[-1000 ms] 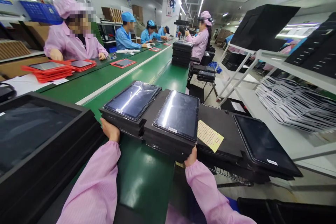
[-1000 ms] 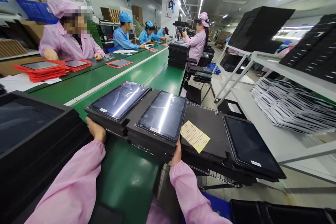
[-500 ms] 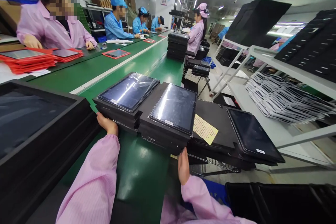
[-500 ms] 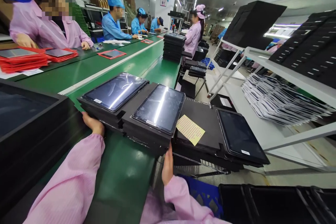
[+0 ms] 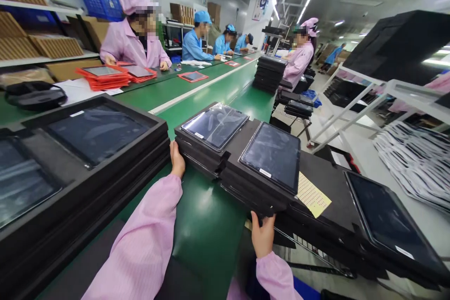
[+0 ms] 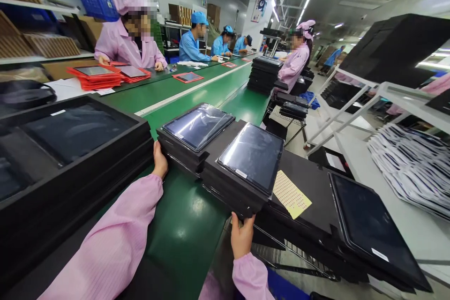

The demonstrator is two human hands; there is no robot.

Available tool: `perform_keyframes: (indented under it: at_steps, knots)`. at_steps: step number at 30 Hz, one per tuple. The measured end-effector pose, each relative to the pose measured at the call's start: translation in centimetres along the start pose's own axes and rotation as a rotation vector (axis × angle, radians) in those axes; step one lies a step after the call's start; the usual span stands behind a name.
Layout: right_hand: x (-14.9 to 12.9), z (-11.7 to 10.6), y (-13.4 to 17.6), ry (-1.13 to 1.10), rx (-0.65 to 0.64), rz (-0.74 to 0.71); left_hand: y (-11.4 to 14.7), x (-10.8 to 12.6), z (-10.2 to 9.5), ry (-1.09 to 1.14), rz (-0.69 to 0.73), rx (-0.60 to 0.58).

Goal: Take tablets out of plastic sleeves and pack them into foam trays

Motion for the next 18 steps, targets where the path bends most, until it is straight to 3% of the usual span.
perform_keyframes:
  at_steps: [7,18]
  knots:
    - [0.3,-1.0,0.0,-0.018,0.031,0.031,1.7,0.6,-1.6,-0.142,-0.054,0.099]
    - [-0.3,-0.9,-0.4,-0.014,0.022,0.044,1.9,0.0,-1.7,-0.377,-0.133,0.064]
Point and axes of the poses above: each hand's wrist, its own y-axis away from the middle knuckle, its own z-axis out of the palm, x = y × z, the point moved 9 cm from there along -y, towards the middle knuckle, and after that the axes turned 13 degrees about -y, right-handed, at the moved point
